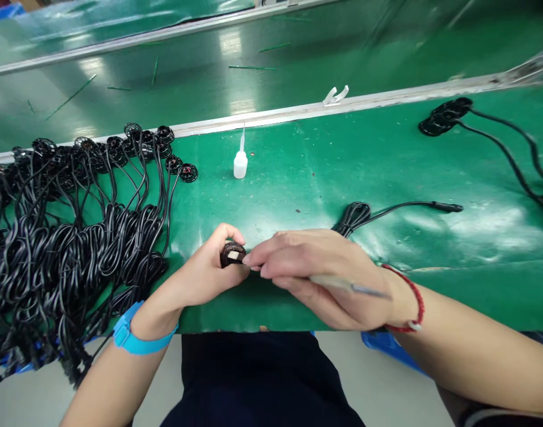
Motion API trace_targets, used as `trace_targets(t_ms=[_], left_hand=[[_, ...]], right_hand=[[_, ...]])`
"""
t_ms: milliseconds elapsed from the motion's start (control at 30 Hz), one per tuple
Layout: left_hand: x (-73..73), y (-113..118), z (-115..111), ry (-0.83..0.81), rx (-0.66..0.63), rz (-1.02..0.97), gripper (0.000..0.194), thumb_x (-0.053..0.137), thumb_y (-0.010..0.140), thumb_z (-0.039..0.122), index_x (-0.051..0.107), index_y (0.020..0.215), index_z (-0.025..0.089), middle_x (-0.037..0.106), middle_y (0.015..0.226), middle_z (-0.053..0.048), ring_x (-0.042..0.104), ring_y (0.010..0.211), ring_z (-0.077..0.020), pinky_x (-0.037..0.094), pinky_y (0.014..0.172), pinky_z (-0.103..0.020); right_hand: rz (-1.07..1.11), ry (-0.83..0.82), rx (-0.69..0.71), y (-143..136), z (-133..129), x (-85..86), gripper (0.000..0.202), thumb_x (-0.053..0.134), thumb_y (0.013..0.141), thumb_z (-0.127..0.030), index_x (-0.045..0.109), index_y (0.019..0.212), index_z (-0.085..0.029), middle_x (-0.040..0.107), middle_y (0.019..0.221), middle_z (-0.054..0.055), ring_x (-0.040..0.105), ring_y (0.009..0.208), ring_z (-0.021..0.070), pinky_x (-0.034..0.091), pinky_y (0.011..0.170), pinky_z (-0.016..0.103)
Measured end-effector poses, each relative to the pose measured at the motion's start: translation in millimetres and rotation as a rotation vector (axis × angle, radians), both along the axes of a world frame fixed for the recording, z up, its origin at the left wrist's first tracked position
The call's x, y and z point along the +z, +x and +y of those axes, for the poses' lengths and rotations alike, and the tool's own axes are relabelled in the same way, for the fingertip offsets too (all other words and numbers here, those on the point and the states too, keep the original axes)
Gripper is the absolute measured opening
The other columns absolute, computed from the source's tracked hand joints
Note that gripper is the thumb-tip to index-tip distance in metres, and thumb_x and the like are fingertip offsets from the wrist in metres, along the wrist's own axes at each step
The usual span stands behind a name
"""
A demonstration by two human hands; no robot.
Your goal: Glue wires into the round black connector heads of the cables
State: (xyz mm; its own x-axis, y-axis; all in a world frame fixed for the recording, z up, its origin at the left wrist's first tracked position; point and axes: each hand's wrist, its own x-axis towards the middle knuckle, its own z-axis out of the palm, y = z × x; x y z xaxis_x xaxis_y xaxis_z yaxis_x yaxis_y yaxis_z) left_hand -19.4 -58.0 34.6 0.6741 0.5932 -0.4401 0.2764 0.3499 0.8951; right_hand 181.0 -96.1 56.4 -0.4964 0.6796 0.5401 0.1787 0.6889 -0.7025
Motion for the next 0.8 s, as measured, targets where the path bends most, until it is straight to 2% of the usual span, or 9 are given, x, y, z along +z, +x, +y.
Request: trace_targets(t_ms=[133,300,467,533,667,800], left_hand=[[-1.2,0.3,-1.3,-0.056,0.004,0.010,0.031,0.062,0.078,0.023,0.036,0.095,0.021,0.038,0.065,0.009,0.032,0.057,-0.0077,0.027,0.051,-0.021],[-4.9,2.0,-3.2,-0.094,0.020,0.001,0.034,0.064,0.076,0.025,0.036,0.095,0.022,0.037,0.064,0.010,0.031,0.055,-0.0068,0.025,0.048,-0.020],[-6.7,3.8,-3.5,0.011,-0.023,0.075,0.028,0.060,0.076,0.025,0.039,0.094,0.021,0.039,0.065,0.008,0.034,0.057,-0.0085,0.026,0.049,-0.021],[-8.7,3.4,-2.8,0.065,-0.041,0.090,0.026,0.059,0.076,0.026,0.040,0.093,0.021,0.040,0.066,0.007,0.034,0.058,-0.0092,0.028,0.051,-0.022],[-13.7,1.5,0.1,0.095,0.025,0.034,0.027,0.062,0.076,0.027,0.041,0.091,0.021,0.041,0.071,0.006,0.037,0.061,-0.0091,0.030,0.055,-0.023],[-15.5,0.0,2.2,0.146,0.059,0.039,0.026,0.061,0.075,0.022,0.042,0.094,0.020,0.039,0.072,0.006,0.036,0.061,-0.0086,0.030,0.057,-0.023]], right_hand=[[-0.165,0.037,0.043,0.8,-2.4,5.1,0.018,0.038,0.093,-0.005,0.053,0.095,-0.016,0.069,0.091,0.007,0.066,0.089,0.0142,0.055,0.075,0.026],[-0.296,0.111,-0.028,-4.7,-8.6,6.2,0.019,0.040,0.093,-0.006,0.057,0.090,-0.014,0.070,0.086,0.008,0.066,0.082,0.0159,0.055,0.073,0.028],[-0.395,0.160,-0.061,-14.6,-10.4,0.7,0.025,0.036,0.094,-0.009,0.058,0.084,-0.015,0.069,0.082,0.006,0.063,0.073,0.0160,0.053,0.066,0.028],[-0.367,0.129,-0.064,-15.5,-8.2,-2.6,0.022,0.038,0.094,-0.009,0.057,0.085,-0.015,0.067,0.081,0.006,0.062,0.072,0.0160,0.051,0.064,0.028],[-0.165,0.040,-0.117,-11.3,-1.8,-8.4,0.012,0.043,0.095,-0.011,0.054,0.094,-0.015,0.066,0.086,0.006,0.063,0.078,0.0148,0.052,0.067,0.026],[-0.029,-0.026,-0.145,-7.5,1.5,-12.1,0.010,0.042,0.098,-0.016,0.052,0.098,-0.017,0.066,0.089,0.005,0.065,0.083,0.0148,0.053,0.071,0.027]])
